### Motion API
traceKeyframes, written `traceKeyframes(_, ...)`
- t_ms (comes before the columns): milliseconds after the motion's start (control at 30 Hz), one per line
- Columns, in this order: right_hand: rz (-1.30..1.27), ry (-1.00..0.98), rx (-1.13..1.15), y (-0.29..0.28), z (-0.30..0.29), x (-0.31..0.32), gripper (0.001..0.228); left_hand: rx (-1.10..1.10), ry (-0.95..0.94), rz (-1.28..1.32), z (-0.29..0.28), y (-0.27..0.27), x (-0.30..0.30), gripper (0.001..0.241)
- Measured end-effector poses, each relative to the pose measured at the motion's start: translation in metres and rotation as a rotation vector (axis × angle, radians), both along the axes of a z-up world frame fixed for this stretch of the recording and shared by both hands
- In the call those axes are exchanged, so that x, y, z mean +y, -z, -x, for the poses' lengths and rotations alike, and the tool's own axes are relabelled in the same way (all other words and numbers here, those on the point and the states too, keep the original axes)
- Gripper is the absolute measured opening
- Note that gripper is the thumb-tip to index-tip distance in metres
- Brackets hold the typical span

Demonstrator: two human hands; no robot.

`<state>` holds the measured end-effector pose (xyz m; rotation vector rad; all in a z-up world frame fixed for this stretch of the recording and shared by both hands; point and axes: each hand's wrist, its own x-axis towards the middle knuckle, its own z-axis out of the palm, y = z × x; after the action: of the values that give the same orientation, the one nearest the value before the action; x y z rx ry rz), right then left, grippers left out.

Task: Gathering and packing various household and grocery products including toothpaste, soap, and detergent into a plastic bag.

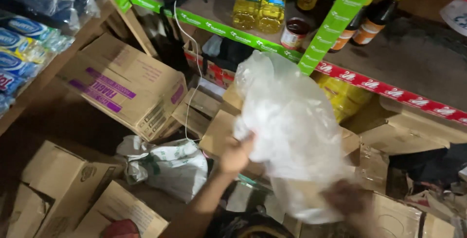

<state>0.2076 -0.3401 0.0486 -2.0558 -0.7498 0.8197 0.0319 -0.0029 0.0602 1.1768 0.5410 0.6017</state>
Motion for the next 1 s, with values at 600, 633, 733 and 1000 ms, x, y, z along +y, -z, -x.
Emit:
traceKeyframes(600,-0.402,0.322,-0.839,-0.082,0.012,0.089,0.083,-0.079,0.48,-0.16,0.008,-0.059,-0.066,0.088)
traceKeyframes(633,-0.442,0.325,-0.738,-0.069,0.012,0.085,0.079,-0.02,0.698,-0.362,0.015,-0.068,-0.067,0.1)
traceKeyframes(733,-0.575,0.319,-0.436,-0.034,-0.048,0.061,0.067,0.146,1.107,-0.71,0.036,-0.06,-0.052,0.097)
traceKeyframes(1000,-0.832,0.295,0.366,-0.032,-0.133,0.033,0.042,-0.238,0.929,0.104,0.051,0.045,0.048,0.063)
